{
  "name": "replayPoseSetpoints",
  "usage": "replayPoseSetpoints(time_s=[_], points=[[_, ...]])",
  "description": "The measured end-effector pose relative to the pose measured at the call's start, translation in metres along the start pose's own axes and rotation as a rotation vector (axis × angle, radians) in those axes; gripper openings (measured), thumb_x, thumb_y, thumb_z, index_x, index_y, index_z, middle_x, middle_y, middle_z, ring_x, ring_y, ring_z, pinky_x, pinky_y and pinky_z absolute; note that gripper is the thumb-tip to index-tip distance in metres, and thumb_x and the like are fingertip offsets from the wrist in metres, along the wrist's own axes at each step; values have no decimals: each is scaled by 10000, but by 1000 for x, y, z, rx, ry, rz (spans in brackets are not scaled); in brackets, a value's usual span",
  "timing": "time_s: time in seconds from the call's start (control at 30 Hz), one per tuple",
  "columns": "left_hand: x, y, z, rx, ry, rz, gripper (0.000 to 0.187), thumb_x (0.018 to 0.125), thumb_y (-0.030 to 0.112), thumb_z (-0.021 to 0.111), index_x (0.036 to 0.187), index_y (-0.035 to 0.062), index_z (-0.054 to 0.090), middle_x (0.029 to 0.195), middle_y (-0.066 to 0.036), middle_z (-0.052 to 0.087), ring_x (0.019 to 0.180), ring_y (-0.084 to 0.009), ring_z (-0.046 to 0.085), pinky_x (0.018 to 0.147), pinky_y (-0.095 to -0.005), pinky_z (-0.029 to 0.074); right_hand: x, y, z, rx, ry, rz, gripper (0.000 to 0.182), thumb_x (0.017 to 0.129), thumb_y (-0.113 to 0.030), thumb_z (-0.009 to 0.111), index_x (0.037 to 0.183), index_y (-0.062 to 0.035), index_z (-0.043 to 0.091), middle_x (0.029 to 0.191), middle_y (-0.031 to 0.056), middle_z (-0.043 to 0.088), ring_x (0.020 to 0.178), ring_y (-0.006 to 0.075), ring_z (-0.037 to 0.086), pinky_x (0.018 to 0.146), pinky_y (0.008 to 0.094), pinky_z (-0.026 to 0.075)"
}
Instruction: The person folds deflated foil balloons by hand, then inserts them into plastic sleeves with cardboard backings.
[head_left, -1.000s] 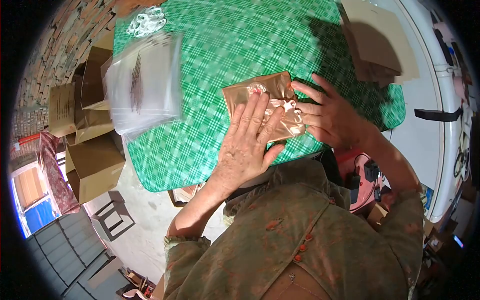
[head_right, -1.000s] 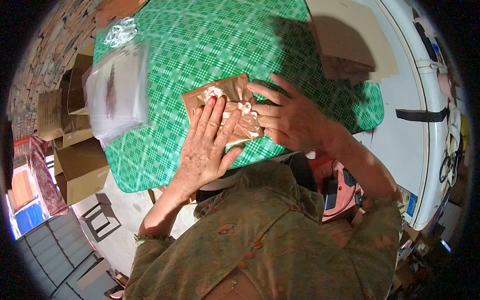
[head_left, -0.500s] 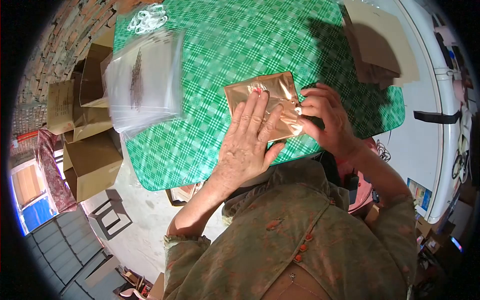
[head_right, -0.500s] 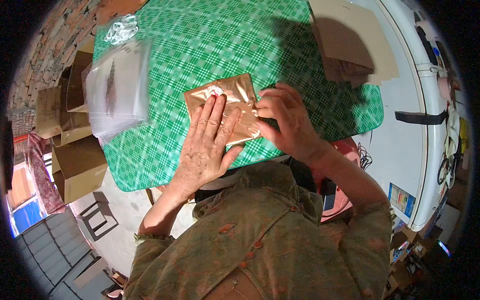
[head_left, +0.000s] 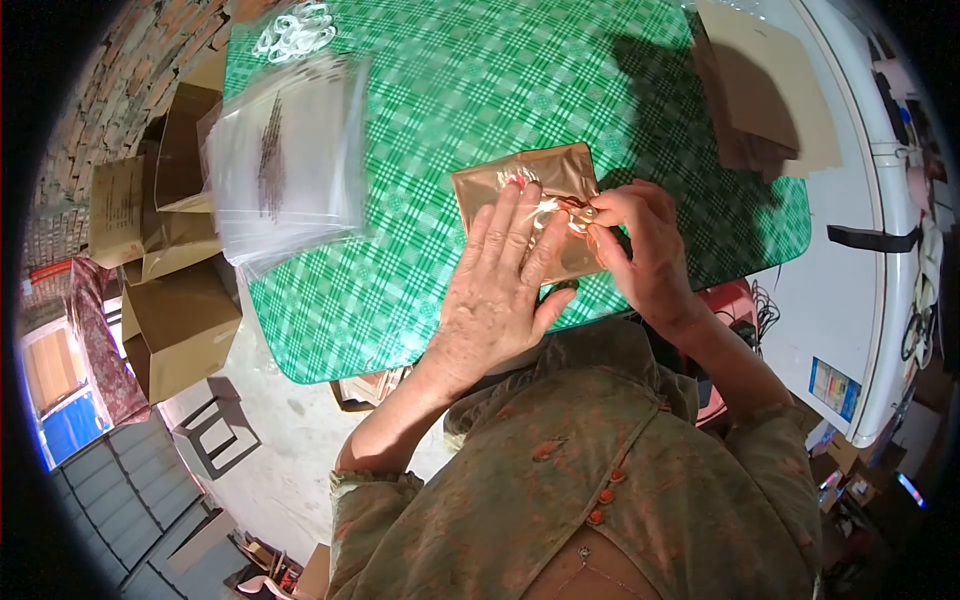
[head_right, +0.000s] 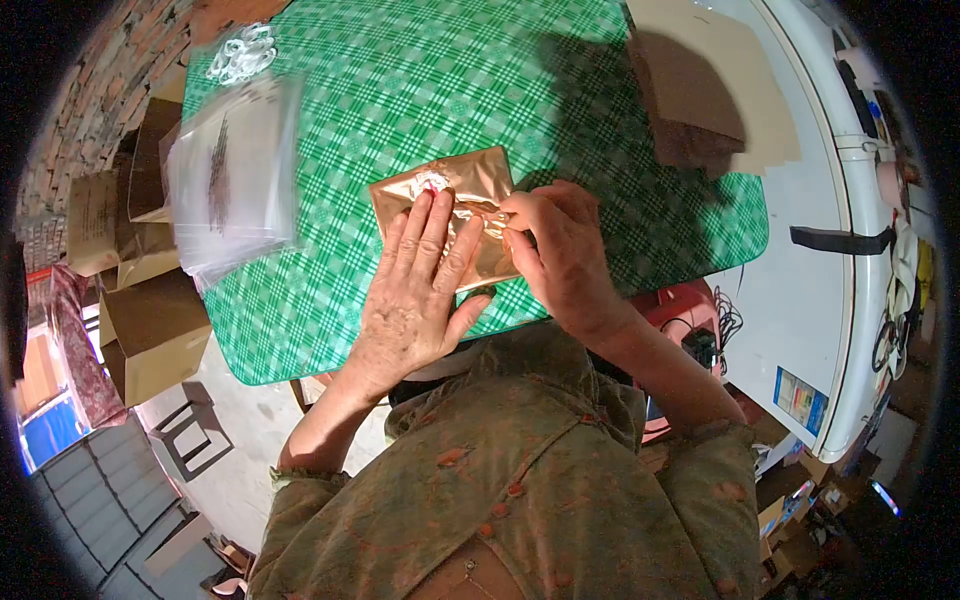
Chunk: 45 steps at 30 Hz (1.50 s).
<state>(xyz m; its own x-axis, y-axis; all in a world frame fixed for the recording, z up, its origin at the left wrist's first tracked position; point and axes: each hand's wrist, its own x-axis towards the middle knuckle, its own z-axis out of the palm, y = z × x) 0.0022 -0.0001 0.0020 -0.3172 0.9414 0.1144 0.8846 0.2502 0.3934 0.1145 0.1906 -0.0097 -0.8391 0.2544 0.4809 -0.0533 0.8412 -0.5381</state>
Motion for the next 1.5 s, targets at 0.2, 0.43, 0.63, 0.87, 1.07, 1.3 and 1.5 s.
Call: replayPoseSetpoints(time_s=[0.2,0.43,0.63,0.87,1.07,1.3,1.5], points=[[-2,2,-3,69,-43,23,765,956,534,604,1591,167,386,1687,-112,257,1566,-347,204,1262,-570,143,-3,3,3,-39,-21,-30,441,782,31,758,1181,-67,599,990,70,654,988,288,603,931,449,440],[0,4,-6,57,-74,17,711,967,568,574,1579,240,420,1665,-66,322,1561,-305,226,1273,-552,136,0,-2,6,-56,11,-49,495,753,65,764,1198,-69,593,981,67,649,957,284,606,929,446,442],[0,2,-2,14,-23,25,663,975,543,578,1539,209,479,1663,-94,318,1558,-321,231,1271,-530,155,0,-2,5,-188,-18,-123,500,762,19,764,1223,-62,588,1193,90,620,1110,282,586,986,495,420],[0,-1,-3,-8,-47,36,613,973,450,602,1514,180,505,1671,-110,294,1557,-342,223,1269,-528,162,-7,-32,-18,-265,-397,-108,896,816,-460,723,1491,43,415,1551,204,423,1503,332,330,1189,630,205],[-1,-2,-1,-22,-32,49,620,978,393,598,1543,181,459,1665,-133,297,1554,-358,222,1265,-540,162,-12,-25,-16,-225,-480,-86,972,832,-541,685,1510,81,371,1613,227,338,1540,350,260,1204,661,154],[-2,-3,0,-27,-9,65,609,967,382,614,1522,168,485,1652,-143,315,1550,-376,221,1262,-550,163,18,-23,-22,-298,-497,-184,876,871,-491,664,1490,77,417,1581,223,395,1516,349,310,1219,636,140],[-2,-5,3,-59,17,61,494,950,379,649,1377,136,598,1611,-147,374,1544,-373,235,1260,-550,172,43,-4,5,-256,-415,-312,769,908,-459,620,1447,70,482,1530,205,476,1467,355,394,1220,618,132]])
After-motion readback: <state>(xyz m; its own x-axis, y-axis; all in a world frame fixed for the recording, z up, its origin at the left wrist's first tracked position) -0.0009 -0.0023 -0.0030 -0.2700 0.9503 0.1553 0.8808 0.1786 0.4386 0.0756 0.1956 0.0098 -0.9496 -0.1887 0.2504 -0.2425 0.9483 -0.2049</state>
